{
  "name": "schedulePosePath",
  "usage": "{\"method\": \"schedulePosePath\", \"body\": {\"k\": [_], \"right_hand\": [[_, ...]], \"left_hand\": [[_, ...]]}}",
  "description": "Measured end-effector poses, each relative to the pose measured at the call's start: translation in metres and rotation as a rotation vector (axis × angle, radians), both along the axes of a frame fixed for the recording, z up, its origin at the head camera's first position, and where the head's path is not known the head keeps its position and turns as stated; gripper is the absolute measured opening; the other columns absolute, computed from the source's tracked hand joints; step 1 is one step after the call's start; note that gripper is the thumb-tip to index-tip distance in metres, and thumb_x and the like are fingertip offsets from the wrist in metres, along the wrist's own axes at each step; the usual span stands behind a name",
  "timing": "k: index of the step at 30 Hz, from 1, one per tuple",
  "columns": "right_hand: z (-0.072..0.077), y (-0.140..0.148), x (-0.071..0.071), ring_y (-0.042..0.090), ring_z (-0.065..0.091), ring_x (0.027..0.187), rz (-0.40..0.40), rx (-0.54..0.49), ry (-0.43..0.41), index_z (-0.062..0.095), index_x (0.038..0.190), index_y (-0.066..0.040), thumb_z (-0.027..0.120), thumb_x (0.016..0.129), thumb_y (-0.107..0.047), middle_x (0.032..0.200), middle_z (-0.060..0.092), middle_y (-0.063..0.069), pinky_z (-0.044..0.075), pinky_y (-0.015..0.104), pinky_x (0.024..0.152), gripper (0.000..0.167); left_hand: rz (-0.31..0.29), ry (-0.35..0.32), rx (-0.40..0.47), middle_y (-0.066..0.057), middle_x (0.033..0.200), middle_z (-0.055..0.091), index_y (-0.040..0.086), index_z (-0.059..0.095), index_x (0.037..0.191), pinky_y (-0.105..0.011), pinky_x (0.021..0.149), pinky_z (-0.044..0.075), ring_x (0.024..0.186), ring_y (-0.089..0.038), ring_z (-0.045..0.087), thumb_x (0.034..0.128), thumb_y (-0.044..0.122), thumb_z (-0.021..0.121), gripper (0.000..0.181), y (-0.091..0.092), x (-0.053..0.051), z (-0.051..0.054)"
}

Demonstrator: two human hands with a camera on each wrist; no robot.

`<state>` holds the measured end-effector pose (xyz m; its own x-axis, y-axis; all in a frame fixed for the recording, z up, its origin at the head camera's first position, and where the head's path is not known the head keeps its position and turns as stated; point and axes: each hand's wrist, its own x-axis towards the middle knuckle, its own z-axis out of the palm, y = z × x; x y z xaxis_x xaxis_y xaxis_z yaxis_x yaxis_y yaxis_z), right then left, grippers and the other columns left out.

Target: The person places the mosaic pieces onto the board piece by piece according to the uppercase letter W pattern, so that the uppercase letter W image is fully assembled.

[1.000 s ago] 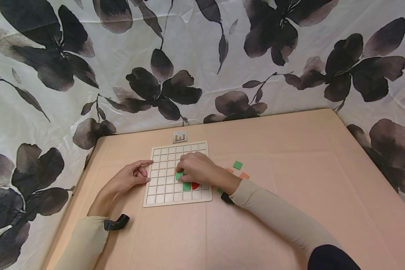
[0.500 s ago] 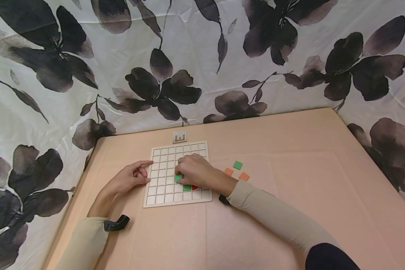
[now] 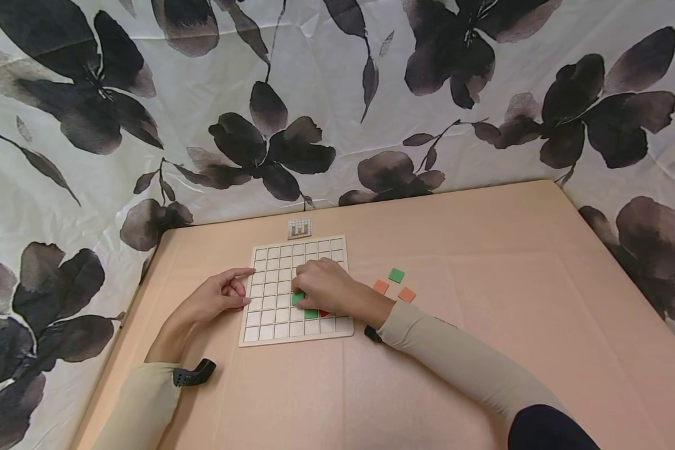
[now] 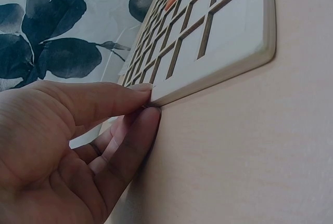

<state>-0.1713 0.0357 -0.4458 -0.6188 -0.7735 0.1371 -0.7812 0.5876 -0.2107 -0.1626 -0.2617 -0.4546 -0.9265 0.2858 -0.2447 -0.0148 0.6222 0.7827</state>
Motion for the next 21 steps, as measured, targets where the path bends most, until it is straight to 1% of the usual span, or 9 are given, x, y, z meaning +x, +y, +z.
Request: {"method": "schedulePosePath", "body": {"k": [4,9,15,21], "right_hand": [[0.0007,0.0009,0.0006,0.006,0.055,0.078,-0.004,-0.006,-0.024,0.079,0.101,-0.025,0.080,0.086,-0.040,0.086,0.064,-0.013,0.046,0.028,0.071,0.022],[0.0012,0.0010,0.0006,0.008,0.061,0.086,-0.016,-0.021,-0.047,0.079,0.101,-0.024,0.082,0.085,-0.037,0.092,0.069,-0.013,0.049,0.029,0.076,0.021],[0.0019,-0.0013,0.0000,0.007,0.062,0.087,-0.031,-0.024,-0.062,0.079,0.099,-0.025,0.083,0.084,-0.036,0.091,0.068,-0.014,0.047,0.029,0.076,0.020],[0.0016,-0.0031,-0.0010,0.007,0.063,0.088,-0.043,-0.024,-0.067,0.079,0.100,-0.024,0.085,0.083,-0.035,0.092,0.069,-0.012,0.048,0.030,0.078,0.021]], "left_hand": [[-0.010,0.003,-0.002,-0.014,0.099,0.056,0.005,0.048,0.149,-0.023,0.062,0.041,0.078,-0.019,0.049,0.0877,0.003,0.076,0.068,-0.0002,0.0002,-0.0001],[-0.003,-0.008,0.004,-0.012,0.099,0.056,0.009,0.049,0.149,-0.023,0.063,0.042,0.078,-0.019,0.050,0.0878,0.003,0.076,0.067,-0.0011,-0.0008,-0.0020],[-0.008,-0.002,0.008,-0.011,0.098,0.056,0.009,0.049,0.149,-0.023,0.063,0.043,0.078,-0.020,0.050,0.0876,0.003,0.076,0.067,-0.0014,-0.0014,-0.0037],[-0.016,0.003,0.013,-0.012,0.098,0.056,0.007,0.048,0.149,-0.023,0.063,0.043,0.077,-0.019,0.050,0.0879,0.003,0.076,0.067,-0.0023,-0.0016,-0.0043]]}}
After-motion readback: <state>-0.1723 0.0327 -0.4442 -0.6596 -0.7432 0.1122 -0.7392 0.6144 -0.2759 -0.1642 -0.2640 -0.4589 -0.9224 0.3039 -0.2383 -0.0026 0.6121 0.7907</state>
